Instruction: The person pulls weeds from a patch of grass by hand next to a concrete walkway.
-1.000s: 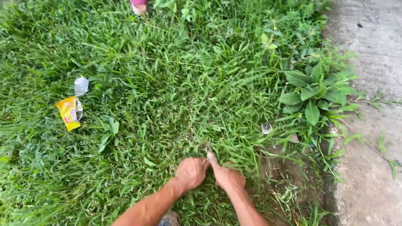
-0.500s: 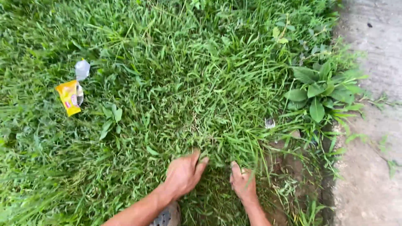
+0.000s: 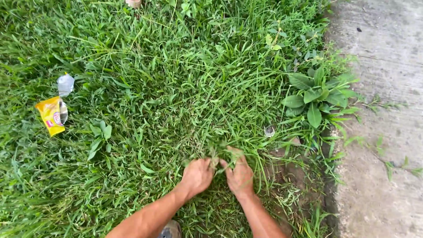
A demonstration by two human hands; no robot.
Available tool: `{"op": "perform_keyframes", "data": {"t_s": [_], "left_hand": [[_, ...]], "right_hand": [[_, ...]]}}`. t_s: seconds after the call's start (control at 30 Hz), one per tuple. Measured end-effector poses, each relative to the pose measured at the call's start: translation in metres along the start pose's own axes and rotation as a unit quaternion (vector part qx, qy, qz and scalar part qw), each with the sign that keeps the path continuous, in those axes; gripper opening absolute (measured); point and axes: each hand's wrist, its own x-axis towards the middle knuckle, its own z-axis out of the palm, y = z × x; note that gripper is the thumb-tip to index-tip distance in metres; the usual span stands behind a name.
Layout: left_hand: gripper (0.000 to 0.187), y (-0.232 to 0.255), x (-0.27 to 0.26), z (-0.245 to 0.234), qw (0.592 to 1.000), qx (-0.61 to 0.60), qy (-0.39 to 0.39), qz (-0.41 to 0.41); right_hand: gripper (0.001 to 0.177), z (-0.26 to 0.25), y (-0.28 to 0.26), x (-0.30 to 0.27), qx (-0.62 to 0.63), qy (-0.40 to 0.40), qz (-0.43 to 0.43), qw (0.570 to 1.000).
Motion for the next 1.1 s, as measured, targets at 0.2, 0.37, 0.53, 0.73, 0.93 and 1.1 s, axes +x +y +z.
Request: {"op": "perform_keyframes", "data": {"t_s": [0.2, 0.37, 0.53, 0.73, 0.93, 1.1], "left_hand": [[0.037, -0.023, -0.063, -0.034, 0.997, 0.011, 0.07, 0.023], [0.037, 0.031, -0.037, -0.095, 0.983, 0.033, 0.166, 0.068], [0.078, 0.02, 0.028, -0.082, 0.982, 0.145, 0.111, 0.055], [0.049, -0.026, 0.1, -0.028, 0.967, 0.225, 0.063, 0.106], [0.037, 0.015, 0.094, -0.04, 0.988, 0.137, 0.047, 0.048], [0.032, -0.017, 0.096, -0.014, 0.994, 0.043, 0.101, -0.016]], "right_hand": [[0.048, 0.065, 0.022, 0.044, 0.09, 0.031, 0.023, 0.995], [0.06, 0.077, 0.046, 0.056, 0.061, 0.005, 0.12, 0.991], [0.059, 0.071, 0.047, 0.04, 0.135, 0.053, 0.152, 0.978], [0.04, 0.048, 0.028, -0.003, 0.623, 0.037, 0.423, 0.656], [0.066, 0.056, 0.115, -0.099, 0.172, 0.005, 0.351, 0.921], [0.071, -0.006, 0.005, -0.023, -0.068, -0.051, 0.095, 0.992]]}}
